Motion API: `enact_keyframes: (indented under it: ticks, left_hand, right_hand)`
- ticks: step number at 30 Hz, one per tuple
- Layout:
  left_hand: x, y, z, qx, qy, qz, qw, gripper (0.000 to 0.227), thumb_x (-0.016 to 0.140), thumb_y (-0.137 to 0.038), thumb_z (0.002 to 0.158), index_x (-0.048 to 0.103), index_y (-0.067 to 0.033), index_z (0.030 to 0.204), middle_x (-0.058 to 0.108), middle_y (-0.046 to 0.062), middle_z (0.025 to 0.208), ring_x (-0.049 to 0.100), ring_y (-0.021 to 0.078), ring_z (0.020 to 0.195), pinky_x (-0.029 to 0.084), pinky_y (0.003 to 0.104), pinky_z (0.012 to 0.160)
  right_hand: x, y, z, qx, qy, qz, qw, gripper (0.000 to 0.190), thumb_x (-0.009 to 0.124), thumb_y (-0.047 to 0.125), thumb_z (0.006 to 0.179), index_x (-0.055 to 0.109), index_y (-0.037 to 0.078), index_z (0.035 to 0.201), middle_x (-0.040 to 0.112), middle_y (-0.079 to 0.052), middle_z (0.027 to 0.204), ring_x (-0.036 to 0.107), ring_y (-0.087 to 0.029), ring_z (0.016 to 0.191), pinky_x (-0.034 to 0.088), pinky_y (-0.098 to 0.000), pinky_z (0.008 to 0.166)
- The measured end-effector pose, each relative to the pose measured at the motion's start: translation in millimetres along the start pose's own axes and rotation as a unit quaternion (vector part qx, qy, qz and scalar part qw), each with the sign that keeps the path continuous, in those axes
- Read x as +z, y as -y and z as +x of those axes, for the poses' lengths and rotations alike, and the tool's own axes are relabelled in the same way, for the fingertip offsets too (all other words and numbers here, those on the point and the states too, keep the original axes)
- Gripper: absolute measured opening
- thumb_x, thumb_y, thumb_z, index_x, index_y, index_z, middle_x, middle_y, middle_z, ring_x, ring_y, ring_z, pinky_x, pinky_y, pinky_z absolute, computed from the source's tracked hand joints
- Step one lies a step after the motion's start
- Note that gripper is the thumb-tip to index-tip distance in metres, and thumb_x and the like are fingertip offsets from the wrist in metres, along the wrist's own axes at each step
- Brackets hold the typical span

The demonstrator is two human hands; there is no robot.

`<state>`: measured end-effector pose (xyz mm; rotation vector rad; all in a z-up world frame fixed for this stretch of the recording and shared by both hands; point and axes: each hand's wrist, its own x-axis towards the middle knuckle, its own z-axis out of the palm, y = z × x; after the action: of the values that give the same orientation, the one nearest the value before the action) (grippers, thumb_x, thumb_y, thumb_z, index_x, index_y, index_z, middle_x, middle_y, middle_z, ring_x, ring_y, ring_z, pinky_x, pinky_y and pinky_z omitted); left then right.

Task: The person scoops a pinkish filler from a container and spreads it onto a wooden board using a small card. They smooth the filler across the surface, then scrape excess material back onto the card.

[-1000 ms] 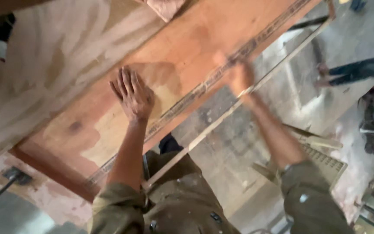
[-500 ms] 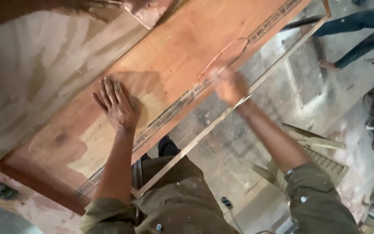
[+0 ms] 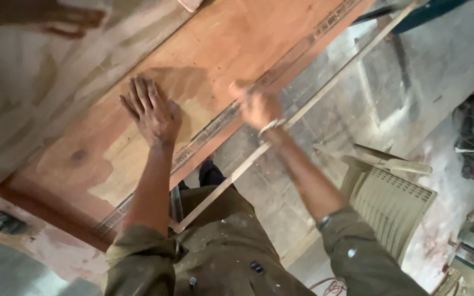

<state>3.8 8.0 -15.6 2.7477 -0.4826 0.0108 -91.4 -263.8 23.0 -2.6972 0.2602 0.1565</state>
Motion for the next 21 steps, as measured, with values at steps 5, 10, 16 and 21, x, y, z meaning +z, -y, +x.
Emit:
enact_keyframes:
  ticks: [5,10,16,21]
  left_hand:
    - [-9.1,7.3,-1.8,0.023,0.019,-0.061,0.998,0.071,0.062,-0.025,0.090,0.042,0.0050,0.151,0.034,0.029,0.162,0.026,0.0434,0.153,0.011,0.063,0.125]
    - [-30.7,35.9,-40.0,0.042,0.015,-0.084,0.995,0.064,0.059,-0.021,0.096,0.043,0.0007,0.154,0.036,0.024,0.165,0.026,0.0414,0.157,0.013,0.060,0.130]
    - [-42.6,59.1,-68.0,0.068,0.024,-0.086,0.994,0.059,0.056,-0.022,0.101,0.044,0.0017,0.154,0.036,0.022,0.165,0.027,0.0407,0.157,0.014,0.059,0.130]
    - [-35.9,58.0,-58.7,0.073,0.021,-0.079,0.994,0.067,0.059,-0.024,0.091,0.044,0.0018,0.151,0.035,0.022,0.163,0.024,0.0423,0.154,0.012,0.061,0.126]
  right_hand:
    - [-31.5,49.5,-35.8,-0.083,0.037,0.035,0.995,0.050,0.063,0.012,0.088,0.069,0.030,0.134,0.075,-0.008,0.111,0.071,-0.028,0.088,0.057,-0.0411,0.071]
    - [-40.6,23.1,-9.0,-0.123,-0.088,0.050,0.987,0.035,0.059,0.013,0.103,0.066,0.015,0.137,0.070,-0.014,0.115,0.067,-0.036,0.102,0.055,-0.0462,0.087]
    - [16.3,128.7,-79.9,-0.116,-0.115,0.047,0.985,0.036,0.064,0.010,0.087,0.069,0.012,0.123,0.069,-0.015,0.113,0.068,-0.037,0.103,0.057,-0.0461,0.087]
    - [16.1,72.7,-60.6,-0.024,-0.006,0.006,1.000,0.022,0.061,0.016,0.094,0.073,0.010,0.111,0.073,-0.018,0.109,0.067,-0.039,0.079,0.053,-0.0517,0.067]
